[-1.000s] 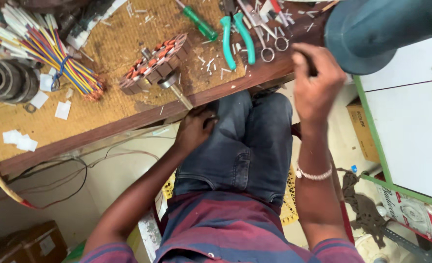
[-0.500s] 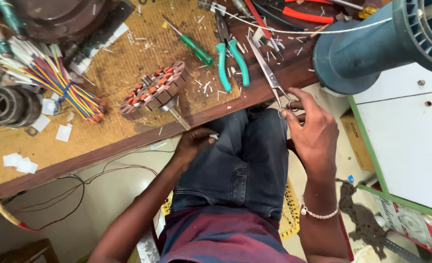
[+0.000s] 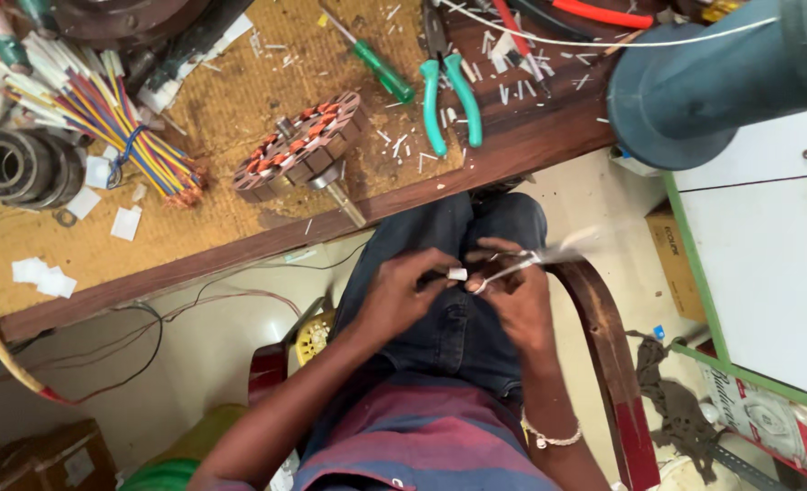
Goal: The person is repairing an electrical component, likely a motor armature. They use a screwdriver to adjust the copper windings and insert small white insulating pieces into the slots. The person also uses scissors to cut a piece of white material.
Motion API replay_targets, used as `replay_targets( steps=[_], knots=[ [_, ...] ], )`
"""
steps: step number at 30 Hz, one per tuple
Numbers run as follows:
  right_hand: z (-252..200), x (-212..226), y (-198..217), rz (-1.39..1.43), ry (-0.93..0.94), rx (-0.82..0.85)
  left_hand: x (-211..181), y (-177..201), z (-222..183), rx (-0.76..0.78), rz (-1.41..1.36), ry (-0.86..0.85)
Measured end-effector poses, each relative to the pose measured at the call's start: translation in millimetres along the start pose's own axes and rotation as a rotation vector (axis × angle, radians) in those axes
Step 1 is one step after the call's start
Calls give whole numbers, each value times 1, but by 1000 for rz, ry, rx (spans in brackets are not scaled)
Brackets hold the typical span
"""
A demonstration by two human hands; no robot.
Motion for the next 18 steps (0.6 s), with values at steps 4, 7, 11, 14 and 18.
replay_targets(
  steps=[4,7,11,14,18],
  knots=[
    [-8,-11,6,105,10,-60,-41,0,-7,-63,160,-205],
    [-11,-10,8,136,-18,-64,-53,3,-11,-106,235,-237],
    [-17,-7,7,-2,70,-50,-31,1,-16,-69,171,-134],
    [-22,1,4,39,224,-80,-5,-7,-18,-25,2,-16],
    [-25,13,-7,265,320,-107,-10,-6,-24,-154,-46,-77]
  ],
)
Point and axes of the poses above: each hand's wrist, its own z-axis towards the middle knuckle, its own y-axis out of the back of the hand, x = y × z, the point moved 8 cm from there along z, towards the middle knuckle, and after that the axes turned 10 degrees about y, right-handed, at the moved point
